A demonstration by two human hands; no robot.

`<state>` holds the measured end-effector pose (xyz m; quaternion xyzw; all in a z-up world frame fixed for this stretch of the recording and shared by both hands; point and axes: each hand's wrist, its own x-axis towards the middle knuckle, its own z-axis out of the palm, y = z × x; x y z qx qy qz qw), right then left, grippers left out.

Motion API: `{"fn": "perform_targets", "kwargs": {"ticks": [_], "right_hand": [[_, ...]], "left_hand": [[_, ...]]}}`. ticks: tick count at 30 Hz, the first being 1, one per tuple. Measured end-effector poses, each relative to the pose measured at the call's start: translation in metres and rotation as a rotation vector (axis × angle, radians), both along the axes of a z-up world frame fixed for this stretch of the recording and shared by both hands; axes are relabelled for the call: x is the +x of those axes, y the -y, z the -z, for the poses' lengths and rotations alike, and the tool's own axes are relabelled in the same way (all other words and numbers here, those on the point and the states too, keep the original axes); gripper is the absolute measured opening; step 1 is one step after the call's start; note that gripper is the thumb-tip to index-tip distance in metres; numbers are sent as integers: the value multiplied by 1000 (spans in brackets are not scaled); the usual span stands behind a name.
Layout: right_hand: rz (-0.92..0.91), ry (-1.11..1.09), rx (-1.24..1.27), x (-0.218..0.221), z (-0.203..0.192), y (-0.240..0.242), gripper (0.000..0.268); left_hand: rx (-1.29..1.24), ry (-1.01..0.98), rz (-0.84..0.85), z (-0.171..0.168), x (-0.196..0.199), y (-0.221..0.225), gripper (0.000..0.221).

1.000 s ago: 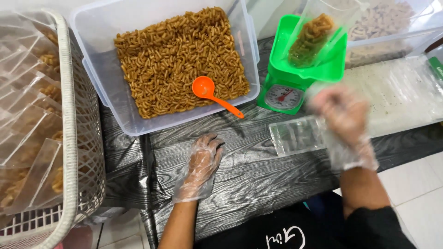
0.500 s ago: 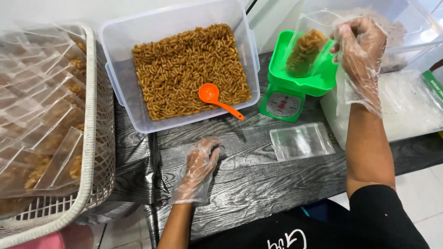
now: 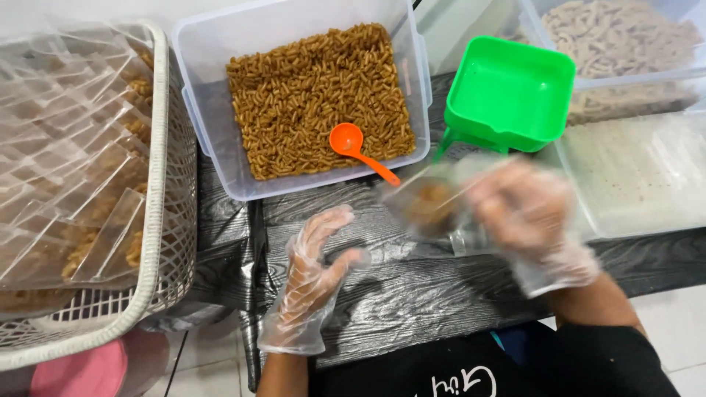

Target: A person scoops dried food items from a large container into small plastic bags and weighs them on a digital scale.

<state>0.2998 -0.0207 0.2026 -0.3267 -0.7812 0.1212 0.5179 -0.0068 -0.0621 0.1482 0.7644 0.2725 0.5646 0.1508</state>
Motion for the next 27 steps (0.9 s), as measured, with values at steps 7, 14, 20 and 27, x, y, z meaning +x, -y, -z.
{"fn": "perform_targets", "kwargs": {"ticks": [7, 14, 20, 27], "right_hand": [[-128, 87, -243, -88, 78, -4, 15], [-297, 233, -416, -88, 85, -26, 7], [-348, 246, -203, -95, 67, -36, 14], [-399, 156, -206, -96, 69, -41, 11]], "left_hand": [[-474, 30, -108, 13, -8, 15, 57], [-591, 161, -196, 33, -6, 9, 30], [-453, 147, -274, 48, -6, 6, 16], [-389, 89, -326, 46, -10, 14, 15]]}}
